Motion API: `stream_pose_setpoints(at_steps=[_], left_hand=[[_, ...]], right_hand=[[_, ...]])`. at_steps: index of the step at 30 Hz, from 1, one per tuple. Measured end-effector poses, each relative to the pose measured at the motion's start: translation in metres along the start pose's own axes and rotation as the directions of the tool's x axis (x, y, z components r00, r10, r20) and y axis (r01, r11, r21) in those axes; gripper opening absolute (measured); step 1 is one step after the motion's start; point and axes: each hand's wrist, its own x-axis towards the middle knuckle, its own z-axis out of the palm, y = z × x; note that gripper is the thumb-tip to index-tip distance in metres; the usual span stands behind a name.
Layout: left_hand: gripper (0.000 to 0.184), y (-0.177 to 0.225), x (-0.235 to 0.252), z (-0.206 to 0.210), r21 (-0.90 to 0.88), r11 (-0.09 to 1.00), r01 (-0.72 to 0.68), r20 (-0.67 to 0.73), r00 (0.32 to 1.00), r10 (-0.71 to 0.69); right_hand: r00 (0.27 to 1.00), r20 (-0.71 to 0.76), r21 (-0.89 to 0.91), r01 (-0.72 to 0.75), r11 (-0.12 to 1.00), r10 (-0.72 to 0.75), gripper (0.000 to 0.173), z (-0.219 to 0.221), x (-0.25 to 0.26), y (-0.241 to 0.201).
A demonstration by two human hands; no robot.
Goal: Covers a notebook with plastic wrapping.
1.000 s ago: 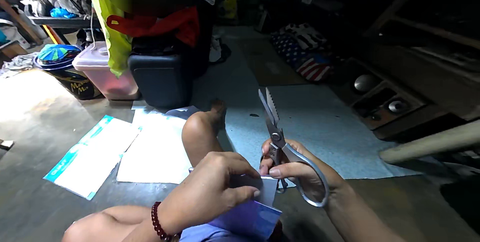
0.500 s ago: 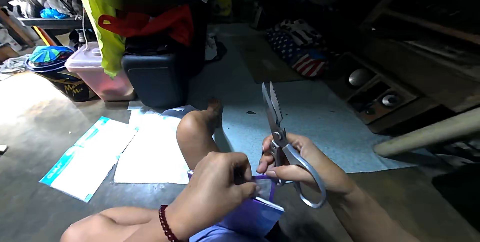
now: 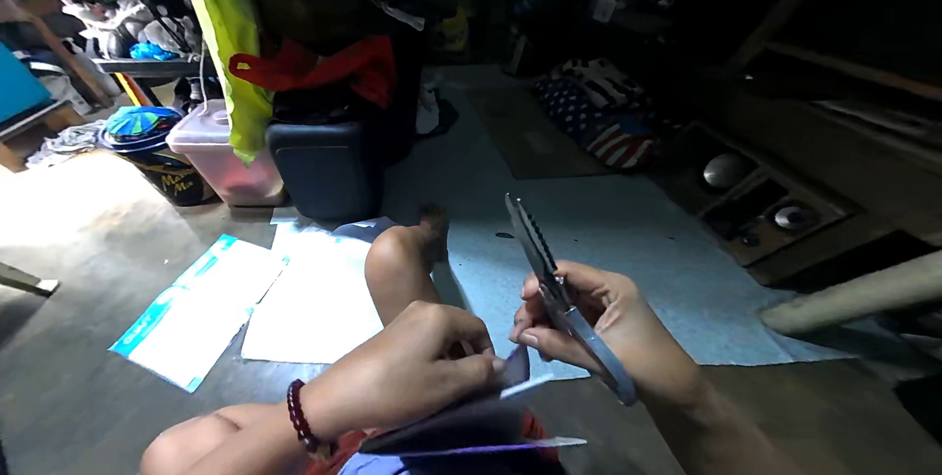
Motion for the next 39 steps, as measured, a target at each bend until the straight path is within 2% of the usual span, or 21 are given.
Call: stream_pose_setpoints(at_steps=[1, 3, 5, 7, 9, 12, 13, 15, 17, 20, 22, 25, 27, 29, 30, 32, 34, 37, 39], left_hand=[[0.023, -0.007, -0.003, -0.004, -0.103, 0.995, 0.001, 0.054, 0.999, 0.005], [0.017, -0.027, -0.004, -0.005, -0.295, 0.956, -0.006, 0.151, 0.987, 0.053], [0.014, -0.049, -0.001, 0.004, -0.4, 0.916, -0.042, 0.201, 0.971, 0.132], [0.029, -0.065, 0.004, 0.02, -0.484, 0.869, -0.102, 0.24, 0.94, 0.243], [0.042, -0.075, 0.01, 0.035, -0.55, 0.816, -0.179, 0.284, 0.879, 0.384], [0.072, -0.08, 0.02, 0.057, -0.535, 0.798, -0.277, 0.385, 0.761, 0.522], [0.076, -0.079, 0.022, 0.066, -0.508, 0.804, -0.308, 0.416, 0.73, 0.542], [0.065, -0.076, 0.023, 0.084, -0.504, 0.805, -0.313, 0.476, 0.678, 0.561], [0.053, -0.079, 0.028, 0.098, -0.568, 0.783, -0.256, 0.51, 0.637, 0.578], [0.046, -0.085, 0.03, 0.106, -0.638, 0.744, -0.198, 0.469, 0.666, 0.58], [0.037, -0.084, 0.026, 0.098, -0.634, 0.732, -0.248, 0.396, 0.71, 0.583], [0.041, -0.076, 0.007, 0.07, -0.585, 0.684, -0.436, 0.126, 0.785, 0.607], [0.037, -0.069, -0.011, 0.041, -0.522, 0.688, -0.504, -0.101, 0.838, 0.537], [0.023, -0.057, -0.024, 0.013, -0.416, 0.755, -0.507, -0.371, 0.853, 0.368], [0.018, -0.05, -0.026, 0.005, -0.339, 0.811, -0.476, -0.523, 0.812, 0.258], [0.019, -0.042, -0.019, 0.0, -0.162, 0.932, -0.324, -0.741, 0.664, 0.102], [0.024, -0.049, -0.009, 0.011, 0.004, 0.99, -0.143, -0.824, 0.561, 0.085], [0.035, -0.064, 0.002, 0.036, 0.143, 0.989, 0.043, -0.839, 0.535, 0.098], [0.039, -0.07, 0.006, 0.049, 0.184, 0.976, 0.119, -0.833, 0.546, 0.09]], right_hand=[[1.0, 0.027, 0.023, 0.0, 1.0, -0.001, 0.031, 0.003, 0.002, 0.0], [0.995, 0.101, 0.045, 0.0, 0.999, -0.005, 0.029, 0.008, 0.003, 0.002], [0.989, 0.149, 0.044, -0.002, 0.999, -0.004, 0.029, 0.013, 0.002, 0.004], [0.989, 0.147, 0.02, -0.002, 1.0, 0.0, 0.027, 0.019, -0.003, 0.006], [0.996, 0.088, 0.029, -0.008, 1.0, 0.005, 0.025, 0.021, -0.007, 0.007], [0.998, -0.062, 0.051, 0.02, 0.999, -0.017, 0.021, 0.016, -0.013, 0.005], [0.994, -0.102, 0.062, 0.035, 0.997, -0.029, 0.022, 0.014, -0.015, 0.003], [0.987, -0.152, 0.094, 0.066, 0.993, -0.051, 0.024, 0.007, -0.019, 0.001], [0.983, -0.163, 0.122, 0.1, 0.987, -0.08, 0.026, 0.001, -0.023, 0.001], [0.982, -0.145, 0.125, 0.135, 0.983, -0.117, 0.024, -0.004, -0.029, 0.005], [0.982, -0.155, 0.117, 0.128, 0.985, -0.11, 0.025, -0.006, -0.033, 0.007], [0.985, -0.145, 0.105, 0.113, 0.988, -0.098, 0.024, -0.011, -0.037, 0.01], [0.987, -0.118, 0.123, 0.127, 0.984, -0.113, 0.025, -0.016, -0.039, 0.014], [0.986, -0.092, 0.161, 0.151, 0.975, -0.137, 0.027, -0.02, -0.038, 0.021], [0.987, -0.088, 0.176, 0.151, 0.973, -0.138, 0.029, -0.019, -0.038, 0.025], [0.987, -0.125, 0.211, 0.123, 0.97, -0.097, 0.032, -0.008, -0.035, 0.033], [0.982, -0.186, 0.268, 0.086, 0.96, -0.036, 0.03, 0.008, -0.03, 0.04], [0.949, -0.315, 0.252, 0.073, 0.965, 0.01, 0.026, 0.028, -0.024, 0.049], [0.928, -0.369, 0.177, 0.133, 0.975, -0.06, 0.029, 0.034, -0.021, 0.056]])
